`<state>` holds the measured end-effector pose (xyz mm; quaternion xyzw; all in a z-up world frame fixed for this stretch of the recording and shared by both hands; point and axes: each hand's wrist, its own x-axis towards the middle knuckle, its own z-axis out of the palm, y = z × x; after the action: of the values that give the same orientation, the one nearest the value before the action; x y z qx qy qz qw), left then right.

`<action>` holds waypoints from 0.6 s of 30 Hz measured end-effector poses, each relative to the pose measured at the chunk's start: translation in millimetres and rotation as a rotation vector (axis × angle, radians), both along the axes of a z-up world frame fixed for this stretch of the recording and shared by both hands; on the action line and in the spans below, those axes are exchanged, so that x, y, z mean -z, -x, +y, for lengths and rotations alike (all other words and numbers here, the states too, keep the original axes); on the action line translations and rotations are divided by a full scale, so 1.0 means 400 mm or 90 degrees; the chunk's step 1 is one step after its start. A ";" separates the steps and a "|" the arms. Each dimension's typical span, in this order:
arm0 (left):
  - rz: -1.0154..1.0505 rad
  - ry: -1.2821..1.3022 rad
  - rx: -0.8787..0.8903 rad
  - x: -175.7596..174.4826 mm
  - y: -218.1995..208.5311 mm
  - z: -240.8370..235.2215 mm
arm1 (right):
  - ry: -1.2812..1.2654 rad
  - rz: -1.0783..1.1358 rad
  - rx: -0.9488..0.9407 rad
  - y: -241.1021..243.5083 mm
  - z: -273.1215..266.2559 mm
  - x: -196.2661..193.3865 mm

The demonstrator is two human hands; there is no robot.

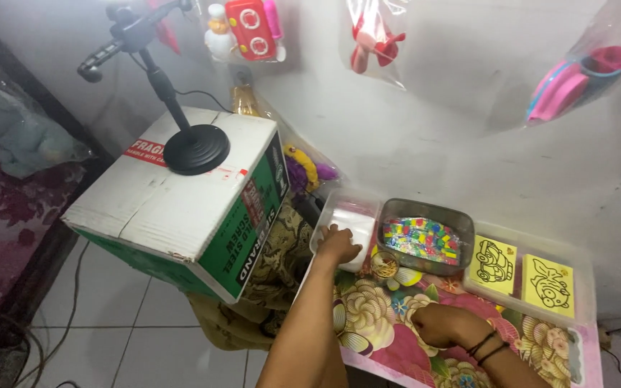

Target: The person assembles small craft kits by placing a yellow card with a vehicle outline into a clear plastic bag, adding colorful beads, and sealing the bag. The person repeats this process for multiple kits, arranging the finished packages on the floor.

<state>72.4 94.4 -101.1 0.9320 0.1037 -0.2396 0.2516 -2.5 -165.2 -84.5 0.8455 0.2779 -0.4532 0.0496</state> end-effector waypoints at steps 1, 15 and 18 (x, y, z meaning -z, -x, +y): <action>0.000 0.000 -0.003 -0.001 -0.001 -0.001 | 0.000 0.000 -0.003 -0.002 0.002 0.000; -0.089 -0.083 0.054 0.029 -0.023 -0.014 | -0.017 -0.005 0.022 0.009 0.004 -0.016; -0.235 -0.024 -0.001 0.005 -0.018 -0.009 | -0.036 -0.012 0.044 0.011 -0.001 -0.056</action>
<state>79.5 90.6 -103.1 0.9646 0.0608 -0.0626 0.2487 -6.9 -165.5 -62.1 0.8597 0.2609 -0.4389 0.0125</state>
